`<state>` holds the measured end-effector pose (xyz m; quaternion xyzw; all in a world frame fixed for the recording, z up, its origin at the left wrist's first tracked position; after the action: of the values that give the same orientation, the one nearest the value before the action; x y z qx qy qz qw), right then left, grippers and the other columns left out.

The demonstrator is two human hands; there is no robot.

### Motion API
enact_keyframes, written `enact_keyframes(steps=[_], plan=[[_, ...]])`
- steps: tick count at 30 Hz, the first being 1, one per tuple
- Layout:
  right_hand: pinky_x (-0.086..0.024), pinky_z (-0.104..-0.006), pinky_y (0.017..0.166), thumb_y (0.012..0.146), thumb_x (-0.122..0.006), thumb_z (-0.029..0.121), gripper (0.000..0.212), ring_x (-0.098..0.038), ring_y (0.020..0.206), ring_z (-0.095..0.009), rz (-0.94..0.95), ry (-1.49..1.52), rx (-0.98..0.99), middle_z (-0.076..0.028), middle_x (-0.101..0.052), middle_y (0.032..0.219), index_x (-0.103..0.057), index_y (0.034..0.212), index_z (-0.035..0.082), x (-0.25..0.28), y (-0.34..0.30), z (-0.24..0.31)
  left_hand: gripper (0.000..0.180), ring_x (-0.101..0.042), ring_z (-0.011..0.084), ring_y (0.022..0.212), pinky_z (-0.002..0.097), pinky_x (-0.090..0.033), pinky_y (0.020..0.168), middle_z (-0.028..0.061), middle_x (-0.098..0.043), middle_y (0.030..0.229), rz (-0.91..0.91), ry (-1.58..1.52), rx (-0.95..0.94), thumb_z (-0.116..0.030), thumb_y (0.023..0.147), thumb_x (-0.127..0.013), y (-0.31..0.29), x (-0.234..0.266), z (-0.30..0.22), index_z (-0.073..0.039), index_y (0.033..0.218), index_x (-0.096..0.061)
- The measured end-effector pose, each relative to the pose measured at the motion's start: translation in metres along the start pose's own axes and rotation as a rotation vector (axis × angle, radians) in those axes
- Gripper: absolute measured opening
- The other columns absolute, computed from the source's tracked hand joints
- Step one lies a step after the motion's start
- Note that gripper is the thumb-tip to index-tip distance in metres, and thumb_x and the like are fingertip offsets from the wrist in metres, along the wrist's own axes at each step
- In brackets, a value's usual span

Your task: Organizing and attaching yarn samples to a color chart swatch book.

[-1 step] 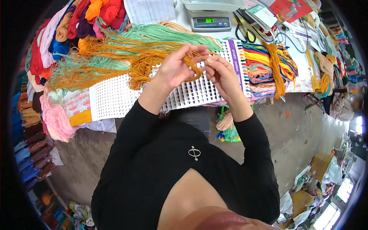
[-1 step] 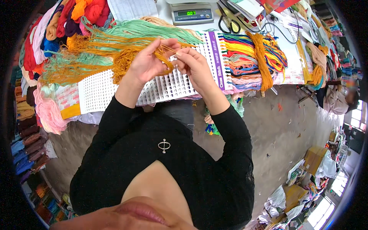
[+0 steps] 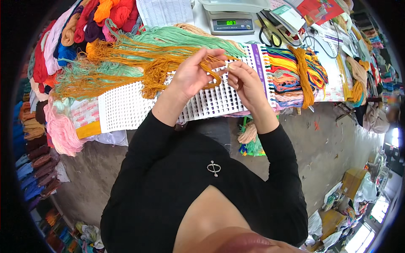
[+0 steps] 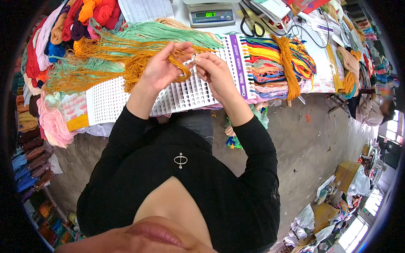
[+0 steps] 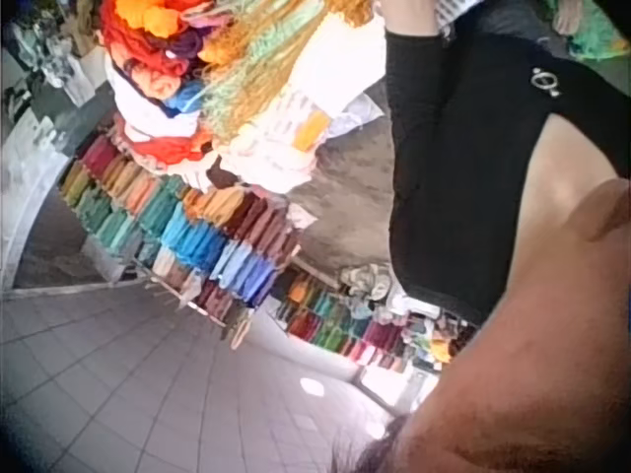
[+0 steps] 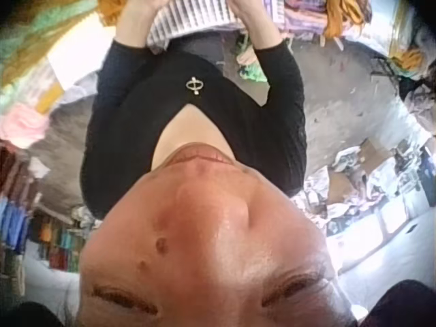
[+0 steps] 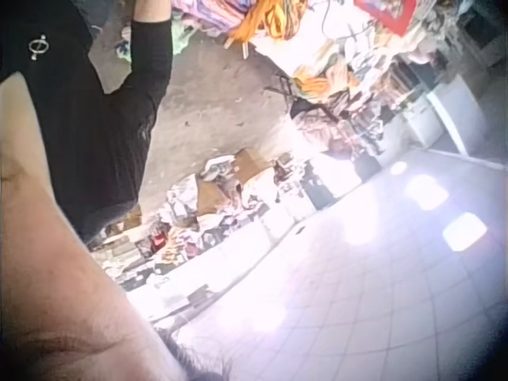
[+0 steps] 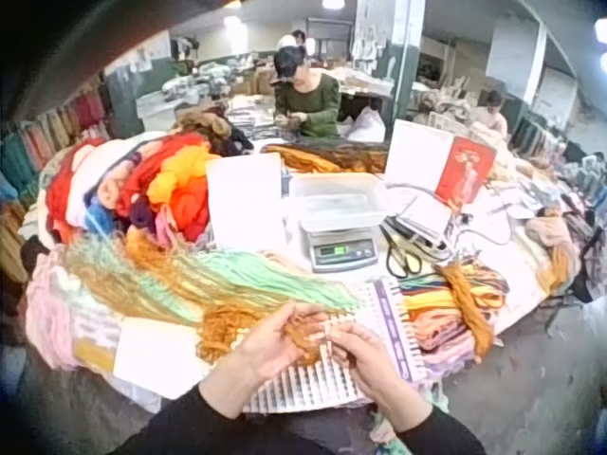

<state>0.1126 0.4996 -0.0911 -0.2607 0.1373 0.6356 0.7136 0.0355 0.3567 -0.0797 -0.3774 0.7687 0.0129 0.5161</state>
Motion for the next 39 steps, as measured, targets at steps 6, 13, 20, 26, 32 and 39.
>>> enact_keyframes(steps=[6, 13, 20, 26, 32, 39], plan=[[-0.036, -0.0373, 0.090, 0.080, -0.056, 0.006, 0.005, -0.051, 0.085, -0.015, 0.001, 0.863, 0.320, -0.004, -0.052, 0.084, -0.052, 0.082, 0.002, 0.099, -0.030, 0.089, 0.019, -0.026, 0.0054, 0.044, 0.0188, -0.021, 0.039, -0.0041, -0.034, 0.058, -0.156, -0.116, -0.136, -0.024, 0.091, -0.047, -0.038, 0.115, -0.076, -0.008, 0.083, -0.054], [-0.032, -0.0240, 0.049, 0.082, -0.047, 0.006, 0.018, -0.035, 0.052, -0.010, -0.652, 0.115, 0.901, 0.001, -0.038, 0.061, -0.039, 0.067, 0.008, 0.298, -0.165, 0.218, 0.045, -0.030, 0.0074, 0.045, 0.0191, -0.028, 0.043, -0.0038, -0.039, 0.064, -0.006, -0.137, -0.856, -0.014, 0.090, -0.044, -0.201, 0.310, -0.232, -0.007, 0.133, -0.034], [-0.046, -0.0243, 0.069, 0.084, -0.057, 0.012, 0.027, -0.058, 0.078, -0.012, -0.454, -1.006, 0.588, -0.005, -0.061, 0.084, -0.051, 0.108, 0.004, 0.177, -0.029, 0.109, 0.032, -0.049, 0.0109, 0.069, 0.0262, -0.044, 0.067, 0.0064, -0.058, 0.098, 0.157, -0.012, -0.151, -0.019, 0.087, -0.052, -0.014, 0.042, -0.063, -0.002, 0.114, -0.052], [-0.041, -0.0194, 0.050, 0.084, -0.056, 0.015, 0.017, -0.053, 0.055, -0.007, -0.160, -0.843, 0.098, -0.002, -0.059, 0.067, -0.060, 0.087, -0.002, 0.132, 0.058, 0.001, 0.056, -0.047, 0.0345, 0.111, 0.0411, -0.045, 0.087, 0.0196, -0.020, 0.139, 0.048, 0.036, 0.349, -0.032, 0.094, -0.038, 0.076, 0.018, 0.040, 0.004, 0.133, -0.020], [-0.041, -0.0220, 0.047, 0.079, -0.059, 0.018, 0.020, -0.052, 0.050, -0.007, -0.286, -0.837, 0.076, -0.002, -0.058, 0.060, -0.062, 0.081, -0.001, 0.134, 0.064, -0.003, 0.037, -0.058, 0.0280, 0.096, 0.0340, -0.052, 0.070, 0.0143, -0.046, 0.114, -0.057, 0.233, 0.367, -0.029, 0.092, -0.044, 0.103, 0.001, 0.049, 0.000, 0.115, -0.042], [-0.038, -0.0210, 0.047, 0.077, -0.060, 0.017, 0.020, -0.049, 0.053, -0.006, -0.322, -0.819, 0.039, 0.000, -0.056, 0.061, -0.062, 0.083, -0.002, 0.141, 0.069, -0.007, 0.020, -0.054, 0.0069, 0.053, 0.0193, -0.028, 0.037, 0.0022, -0.060, 0.069, -0.202, 0.864, 0.159, -0.013, 0.081, -0.051, 0.124, -0.007, 0.053, -0.003, 0.097, -0.057]])
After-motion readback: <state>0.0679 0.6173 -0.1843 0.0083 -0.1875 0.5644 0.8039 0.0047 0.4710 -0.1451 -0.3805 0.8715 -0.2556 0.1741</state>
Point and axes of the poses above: each hand's wrist, its own y-axis towards the middle knuckle, its own x-axis out of the back of the hand, z = x × y, the point moved 1 cm from there along y, towards the middle knuckle
